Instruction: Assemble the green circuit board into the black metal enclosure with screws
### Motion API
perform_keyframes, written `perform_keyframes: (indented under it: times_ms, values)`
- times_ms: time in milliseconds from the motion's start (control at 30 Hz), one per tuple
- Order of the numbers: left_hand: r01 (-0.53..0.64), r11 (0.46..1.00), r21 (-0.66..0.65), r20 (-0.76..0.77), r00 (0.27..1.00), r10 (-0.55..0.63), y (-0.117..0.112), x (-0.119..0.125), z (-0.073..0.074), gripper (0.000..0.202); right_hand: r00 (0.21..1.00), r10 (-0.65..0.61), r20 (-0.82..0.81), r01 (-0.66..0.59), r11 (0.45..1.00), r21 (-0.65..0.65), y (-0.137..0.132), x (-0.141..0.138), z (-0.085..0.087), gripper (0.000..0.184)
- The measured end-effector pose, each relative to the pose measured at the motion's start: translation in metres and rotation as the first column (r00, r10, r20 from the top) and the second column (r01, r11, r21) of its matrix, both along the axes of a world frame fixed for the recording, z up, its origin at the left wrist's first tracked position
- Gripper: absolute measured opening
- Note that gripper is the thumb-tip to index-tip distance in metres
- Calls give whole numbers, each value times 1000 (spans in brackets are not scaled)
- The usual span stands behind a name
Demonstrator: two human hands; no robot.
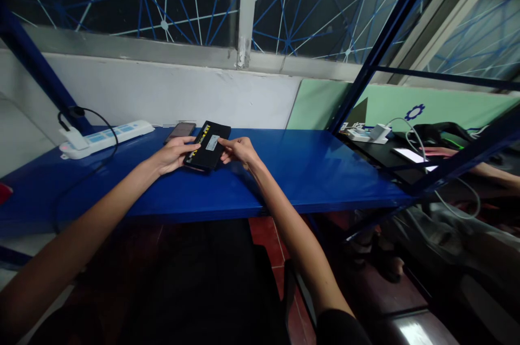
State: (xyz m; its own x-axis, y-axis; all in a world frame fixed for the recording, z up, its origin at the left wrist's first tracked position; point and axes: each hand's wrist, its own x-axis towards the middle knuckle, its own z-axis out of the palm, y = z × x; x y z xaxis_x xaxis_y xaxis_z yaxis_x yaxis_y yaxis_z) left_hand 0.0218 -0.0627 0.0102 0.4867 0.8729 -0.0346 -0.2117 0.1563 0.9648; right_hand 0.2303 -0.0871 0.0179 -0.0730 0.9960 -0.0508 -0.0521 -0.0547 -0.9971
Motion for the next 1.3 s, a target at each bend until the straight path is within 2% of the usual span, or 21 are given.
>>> perform_keyframes:
  times_ms: [300, 567, 733, 1300]
  values:
    - [72, 997, 5, 1, 997, -72, 0, -1, 0, 25, 998, -4, -61, 2, 999, -33, 5, 4, -2, 27]
    - [14, 1000, 8, -37, 999, -13, -2, 2, 1, 38, 999, -35, -35, 35, 999, -3, 4, 5, -2, 29]
    - [-18, 1000, 12, -40, 999, 19, -3, 3, 2, 39, 999, -35, -18, 35, 999, 23, 4, 4, -3, 28]
    - [5, 1000, 8, -27, 1000, -5, -2, 4, -4, 52, 998, -61, 22, 61, 998, 36, 2, 2, -2, 27]
